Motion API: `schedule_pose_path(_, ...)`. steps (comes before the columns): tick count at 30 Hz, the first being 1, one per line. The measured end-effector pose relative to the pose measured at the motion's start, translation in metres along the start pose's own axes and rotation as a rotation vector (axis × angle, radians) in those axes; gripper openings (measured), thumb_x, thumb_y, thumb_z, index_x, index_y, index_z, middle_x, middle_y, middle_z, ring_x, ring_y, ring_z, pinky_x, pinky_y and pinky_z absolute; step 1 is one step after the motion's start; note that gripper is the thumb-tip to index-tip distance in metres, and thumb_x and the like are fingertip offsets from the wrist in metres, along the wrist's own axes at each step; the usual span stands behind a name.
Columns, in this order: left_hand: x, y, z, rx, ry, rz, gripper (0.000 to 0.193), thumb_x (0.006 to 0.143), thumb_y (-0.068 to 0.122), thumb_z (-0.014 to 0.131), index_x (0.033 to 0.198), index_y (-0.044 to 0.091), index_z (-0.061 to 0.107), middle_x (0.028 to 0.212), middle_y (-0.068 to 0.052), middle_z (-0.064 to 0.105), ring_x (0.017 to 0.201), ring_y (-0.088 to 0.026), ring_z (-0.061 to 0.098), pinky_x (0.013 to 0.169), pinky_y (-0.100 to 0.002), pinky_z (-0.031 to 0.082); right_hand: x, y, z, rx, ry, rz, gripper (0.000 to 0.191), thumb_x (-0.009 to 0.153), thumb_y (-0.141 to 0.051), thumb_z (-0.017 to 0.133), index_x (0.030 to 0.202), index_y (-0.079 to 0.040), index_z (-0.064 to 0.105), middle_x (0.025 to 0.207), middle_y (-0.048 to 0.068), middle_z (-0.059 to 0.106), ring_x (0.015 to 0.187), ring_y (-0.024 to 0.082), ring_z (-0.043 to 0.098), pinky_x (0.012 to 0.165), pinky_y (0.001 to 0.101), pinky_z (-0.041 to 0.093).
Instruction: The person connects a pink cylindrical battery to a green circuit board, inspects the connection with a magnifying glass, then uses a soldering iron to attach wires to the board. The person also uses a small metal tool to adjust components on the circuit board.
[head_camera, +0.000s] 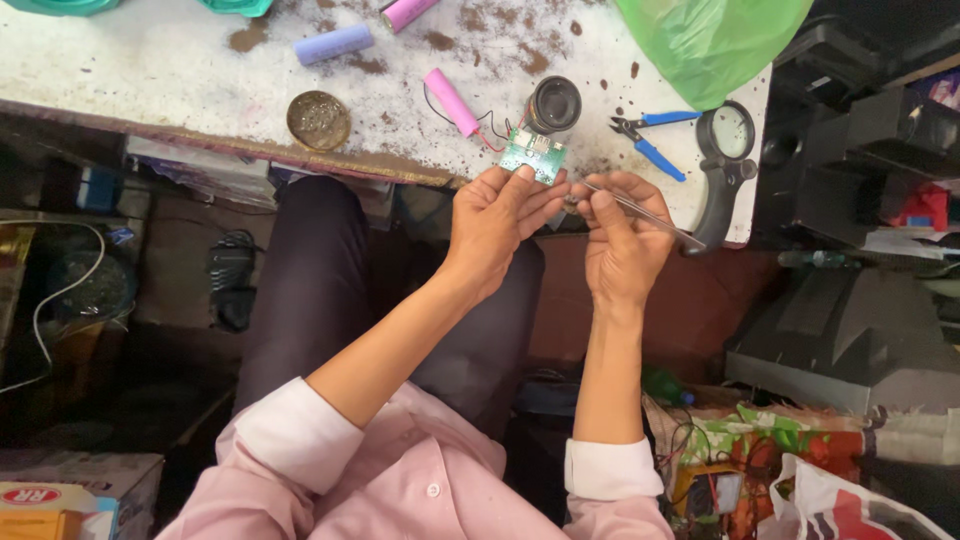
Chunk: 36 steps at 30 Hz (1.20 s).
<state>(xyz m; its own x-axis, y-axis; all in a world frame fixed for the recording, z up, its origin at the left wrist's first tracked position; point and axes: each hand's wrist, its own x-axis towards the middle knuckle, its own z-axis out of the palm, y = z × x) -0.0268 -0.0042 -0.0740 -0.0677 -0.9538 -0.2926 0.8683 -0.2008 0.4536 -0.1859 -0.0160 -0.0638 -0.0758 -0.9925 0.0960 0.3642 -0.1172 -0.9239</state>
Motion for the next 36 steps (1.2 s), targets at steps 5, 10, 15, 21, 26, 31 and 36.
schedule_pose_path(5, 0.000, 0.000, 0.003, -0.006, 0.004, 0.014, 0.024, 0.105, 0.016, 0.056, 0.111, -0.006, 0.062, 0.116, -0.022, 0.072, 0.111, -0.029, 0.072, 0.096, -0.037, 0.061, 0.011, 0.006, 0.000, -0.079, -0.110, -0.109, 0.018, 0.098, 0.010, 0.069, 0.114, 0.006, 0.063, 0.121, 0.020, 0.069, 0.108, 0.028, 0.072, 0.099, 0.0371, 0.060)
schedule_pose_path(10, 0.003, -0.001, 0.002, -0.025, 0.003, 0.012, 0.024, 0.106, 0.015, 0.055, 0.109, -0.008, 0.062, 0.116, -0.023, 0.072, 0.111, -0.030, 0.073, 0.096, -0.038, 0.061, 0.014, 0.005, 0.002, -0.113, -0.178, -0.121, 0.015, 0.099, 0.010, 0.068, 0.114, 0.007, 0.065, 0.118, 0.021, 0.069, 0.109, 0.028, 0.073, 0.102, 0.0376, 0.060)
schedule_pose_path(15, 0.003, -0.004, 0.000, -0.009, -0.018, 0.022, 0.022, 0.106, 0.013, 0.054, 0.111, -0.006, 0.063, 0.115, -0.022, 0.073, 0.110, -0.028, 0.073, 0.097, -0.037, 0.061, 0.018, 0.000, 0.000, -0.156, -0.230, -0.165, 0.011, 0.100, 0.010, 0.066, 0.110, 0.006, 0.065, 0.108, 0.022, 0.073, 0.100, 0.026, 0.075, 0.095, 0.0375, 0.063)
schedule_pose_path(21, 0.001, -0.006, -0.006, 0.008, -0.084, 0.045, 0.019, 0.107, 0.011, 0.055, 0.113, -0.005, 0.063, 0.117, -0.018, 0.072, 0.112, -0.027, 0.072, 0.100, -0.037, 0.059, 0.019, -0.001, 0.000, -0.219, -0.264, -0.174, 0.010, 0.101, 0.010, 0.066, 0.109, 0.005, 0.063, 0.109, 0.022, 0.073, 0.099, 0.024, 0.074, 0.092, 0.0354, 0.063)
schedule_pose_path(26, 0.003, -0.010, -0.007, -0.001, -0.064, 0.059, 0.014, 0.106, 0.008, 0.056, 0.108, -0.005, 0.063, 0.116, -0.019, 0.073, 0.111, -0.027, 0.073, 0.100, -0.039, 0.060, 0.019, -0.003, 0.001, -0.261, -0.250, -0.154, 0.013, 0.099, 0.008, 0.068, 0.110, 0.006, 0.063, 0.110, 0.023, 0.072, 0.099, 0.022, 0.074, 0.092, 0.0332, 0.063)
schedule_pose_path(31, 0.003, -0.012, -0.006, 0.014, -0.036, 0.073, 0.012, 0.105, 0.005, 0.058, 0.107, -0.006, 0.062, 0.113, -0.019, 0.073, 0.108, -0.026, 0.073, 0.100, -0.039, 0.060, 0.020, -0.011, 0.000, -0.381, -0.300, -0.177, 0.008, 0.100, 0.007, 0.068, 0.107, 0.005, 0.064, 0.111, 0.022, 0.073, 0.098, 0.021, 0.074, 0.086, 0.0311, 0.063)
schedule_pose_path(36, 0.003, -0.013, -0.003, 0.052, 0.006, 0.080, 0.015, 0.103, 0.005, 0.058, 0.110, -0.007, 0.063, 0.114, -0.018, 0.072, 0.107, -0.025, 0.073, 0.098, -0.038, 0.061, 0.019, -0.010, 0.001, -0.382, -0.307, -0.212, 0.008, 0.100, 0.006, 0.069, 0.105, 0.004, 0.063, 0.112, 0.022, 0.073, 0.101, 0.021, 0.074, 0.087, 0.0298, 0.063)
